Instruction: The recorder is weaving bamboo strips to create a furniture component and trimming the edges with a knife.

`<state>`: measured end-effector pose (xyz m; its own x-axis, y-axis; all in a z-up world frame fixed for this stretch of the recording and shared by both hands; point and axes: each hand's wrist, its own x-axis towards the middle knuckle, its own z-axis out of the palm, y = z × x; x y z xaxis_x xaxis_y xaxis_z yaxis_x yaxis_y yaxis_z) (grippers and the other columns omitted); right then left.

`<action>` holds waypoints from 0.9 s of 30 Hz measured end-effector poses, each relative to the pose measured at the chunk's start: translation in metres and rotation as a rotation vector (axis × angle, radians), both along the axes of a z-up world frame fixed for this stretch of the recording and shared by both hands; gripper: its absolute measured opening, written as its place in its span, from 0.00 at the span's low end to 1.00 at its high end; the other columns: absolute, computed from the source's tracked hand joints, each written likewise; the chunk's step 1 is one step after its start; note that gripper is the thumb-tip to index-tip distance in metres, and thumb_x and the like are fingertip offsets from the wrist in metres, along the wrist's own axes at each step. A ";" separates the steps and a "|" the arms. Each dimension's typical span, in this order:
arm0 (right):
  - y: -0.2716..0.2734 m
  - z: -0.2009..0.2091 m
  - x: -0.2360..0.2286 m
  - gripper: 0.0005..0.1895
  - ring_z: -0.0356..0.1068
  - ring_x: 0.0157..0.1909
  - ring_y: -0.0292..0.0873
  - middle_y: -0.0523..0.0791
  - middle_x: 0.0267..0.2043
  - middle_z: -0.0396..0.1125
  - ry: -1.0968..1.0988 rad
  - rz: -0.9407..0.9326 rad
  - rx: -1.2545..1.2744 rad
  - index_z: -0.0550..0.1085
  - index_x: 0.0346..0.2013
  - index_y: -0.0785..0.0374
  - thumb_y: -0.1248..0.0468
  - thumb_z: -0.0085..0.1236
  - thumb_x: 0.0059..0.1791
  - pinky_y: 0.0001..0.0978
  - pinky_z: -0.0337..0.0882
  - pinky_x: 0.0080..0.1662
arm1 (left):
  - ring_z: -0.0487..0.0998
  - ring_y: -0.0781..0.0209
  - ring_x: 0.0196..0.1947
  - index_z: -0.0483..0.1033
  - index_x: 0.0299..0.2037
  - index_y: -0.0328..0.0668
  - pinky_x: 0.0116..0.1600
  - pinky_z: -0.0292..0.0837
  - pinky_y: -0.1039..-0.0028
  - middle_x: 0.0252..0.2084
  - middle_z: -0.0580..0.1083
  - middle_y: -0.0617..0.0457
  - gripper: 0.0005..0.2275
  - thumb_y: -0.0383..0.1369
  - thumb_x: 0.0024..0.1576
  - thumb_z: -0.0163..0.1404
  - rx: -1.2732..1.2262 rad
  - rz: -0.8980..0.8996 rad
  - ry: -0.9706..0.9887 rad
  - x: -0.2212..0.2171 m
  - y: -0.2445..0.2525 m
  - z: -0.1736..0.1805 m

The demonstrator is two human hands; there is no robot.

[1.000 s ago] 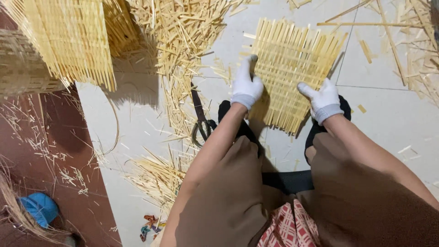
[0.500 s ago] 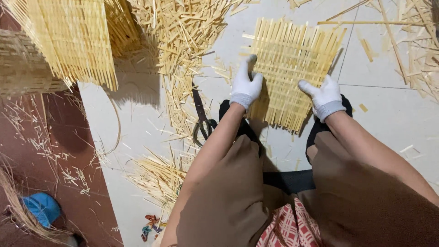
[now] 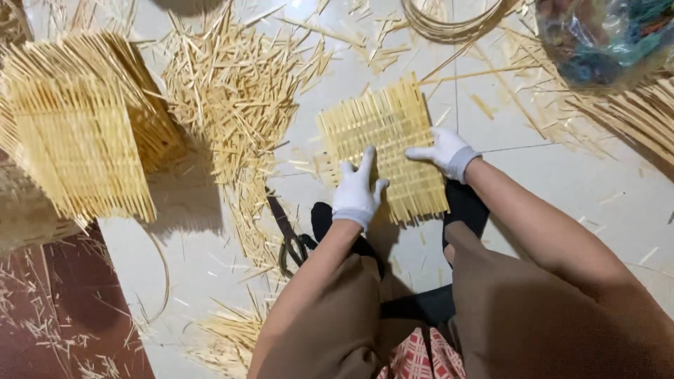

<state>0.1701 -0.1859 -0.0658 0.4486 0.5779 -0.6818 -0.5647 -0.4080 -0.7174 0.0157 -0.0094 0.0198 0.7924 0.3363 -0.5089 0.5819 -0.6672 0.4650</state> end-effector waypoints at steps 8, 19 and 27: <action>-0.017 0.011 0.107 0.21 0.69 0.47 0.60 0.55 0.49 0.67 -1.196 0.092 -0.468 0.76 0.60 0.56 0.59 0.60 0.52 0.53 0.69 0.49 | 0.76 0.29 0.41 0.51 0.74 0.63 0.45 0.74 0.50 0.53 0.63 0.32 0.37 0.40 0.55 0.58 0.016 -0.014 0.050 -0.005 0.001 -0.001; -0.016 -0.055 0.184 0.06 0.72 0.47 0.50 0.46 0.45 0.69 -1.678 0.645 -0.648 0.73 0.44 0.56 0.60 0.56 0.54 0.54 0.68 0.48 | 0.76 0.33 0.44 0.51 0.74 0.62 0.47 0.74 0.51 0.52 0.64 0.35 0.37 0.40 0.55 0.58 0.013 -0.021 0.064 0.001 0.001 0.008; 0.000 -0.019 0.165 0.10 0.73 0.46 0.54 0.50 0.47 0.70 -1.649 0.672 -0.689 0.76 0.46 0.53 0.58 0.56 0.52 0.53 0.71 0.40 | 0.76 0.32 0.45 0.48 0.75 0.63 0.47 0.75 0.51 0.55 0.63 0.34 0.37 0.41 0.57 0.56 0.006 -0.034 0.143 0.010 0.001 0.021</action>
<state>0.3347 -0.1858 -0.0851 0.6480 0.7611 -0.0273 0.7611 -0.6459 0.0592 0.0258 -0.0084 0.0405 0.7231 0.3139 -0.6153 0.6189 -0.6900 0.3753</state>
